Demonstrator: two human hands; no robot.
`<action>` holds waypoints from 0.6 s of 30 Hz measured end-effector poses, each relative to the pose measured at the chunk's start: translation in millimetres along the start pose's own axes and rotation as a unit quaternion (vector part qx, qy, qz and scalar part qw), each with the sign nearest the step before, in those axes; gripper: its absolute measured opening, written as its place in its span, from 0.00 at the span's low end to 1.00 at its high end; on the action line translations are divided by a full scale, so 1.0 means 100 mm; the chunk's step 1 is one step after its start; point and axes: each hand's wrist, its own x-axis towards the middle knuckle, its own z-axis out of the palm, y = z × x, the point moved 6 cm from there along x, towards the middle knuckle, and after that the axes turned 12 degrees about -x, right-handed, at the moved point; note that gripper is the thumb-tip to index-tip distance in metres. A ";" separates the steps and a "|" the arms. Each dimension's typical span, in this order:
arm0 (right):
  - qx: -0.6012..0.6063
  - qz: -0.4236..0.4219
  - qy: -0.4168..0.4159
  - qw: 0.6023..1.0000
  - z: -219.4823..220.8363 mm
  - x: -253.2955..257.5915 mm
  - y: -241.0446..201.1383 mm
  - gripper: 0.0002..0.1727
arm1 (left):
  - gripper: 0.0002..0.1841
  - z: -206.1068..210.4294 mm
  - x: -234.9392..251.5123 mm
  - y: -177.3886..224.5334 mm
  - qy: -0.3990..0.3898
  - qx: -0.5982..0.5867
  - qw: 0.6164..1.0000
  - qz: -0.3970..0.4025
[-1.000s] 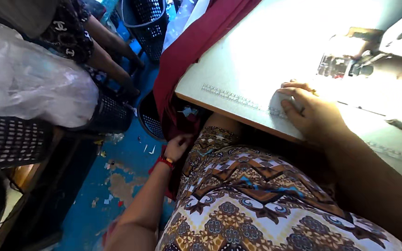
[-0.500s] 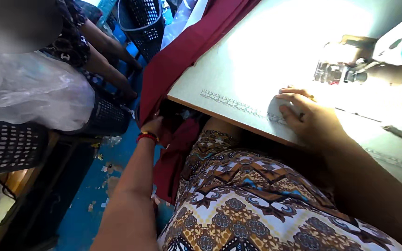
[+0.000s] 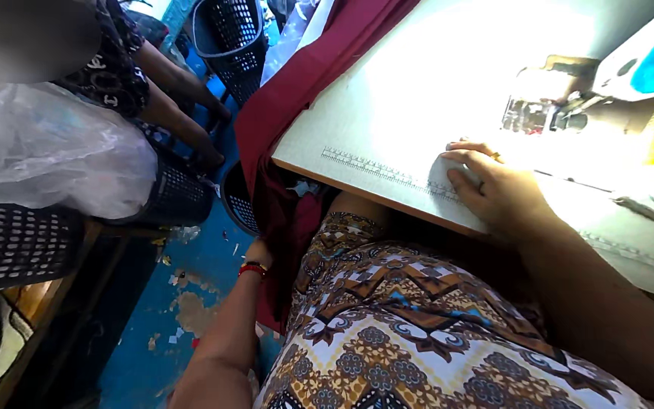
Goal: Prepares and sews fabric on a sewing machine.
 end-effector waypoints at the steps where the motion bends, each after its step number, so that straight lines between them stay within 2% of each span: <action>1: -0.002 0.002 -0.001 1.000 0.00 0.00 0.00 0.20 | 0.24 -0.04 -0.01 -0.04 0.032 -0.023 0.999 -0.011; 6: -0.001 0.016 -0.001 1.000 -0.01 0.00 0.00 0.18 | 0.18 -0.26 -0.19 0.02 0.110 -0.203 0.973 -0.007; 9: 0.013 0.015 0.037 0.999 -0.11 -0.03 -0.08 0.15 | 0.15 -0.52 -0.59 0.36 0.044 -0.298 0.954 -0.008; 11: 0.055 0.021 0.054 0.997 -0.19 -0.11 -0.21 0.14 | 0.10 -0.69 -0.92 0.63 -0.026 -0.342 0.938 0.047; 12: 0.097 0.027 0.047 0.994 -0.21 -0.16 -0.30 0.14 | 0.10 -0.77 -1.11 0.78 -0.063 -0.378 0.920 0.087; 14: 0.205 0.011 -0.022 0.978 -0.15 -0.25 -0.51 0.14 | 0.14 -0.93 -1.47 1.13 -0.116 -0.452 0.866 0.180; 16: 0.286 -0.052 -0.130 0.948 -0.11 -0.28 -0.84 0.18 | 0.14 -1.09 -1.83 1.54 -0.133 -0.506 0.798 0.298; 18: 0.308 -0.130 -0.175 0.926 -0.17 -0.27 -1.22 0.23 | 0.12 -1.17 -2.15 1.97 -0.138 -0.527 0.727 0.419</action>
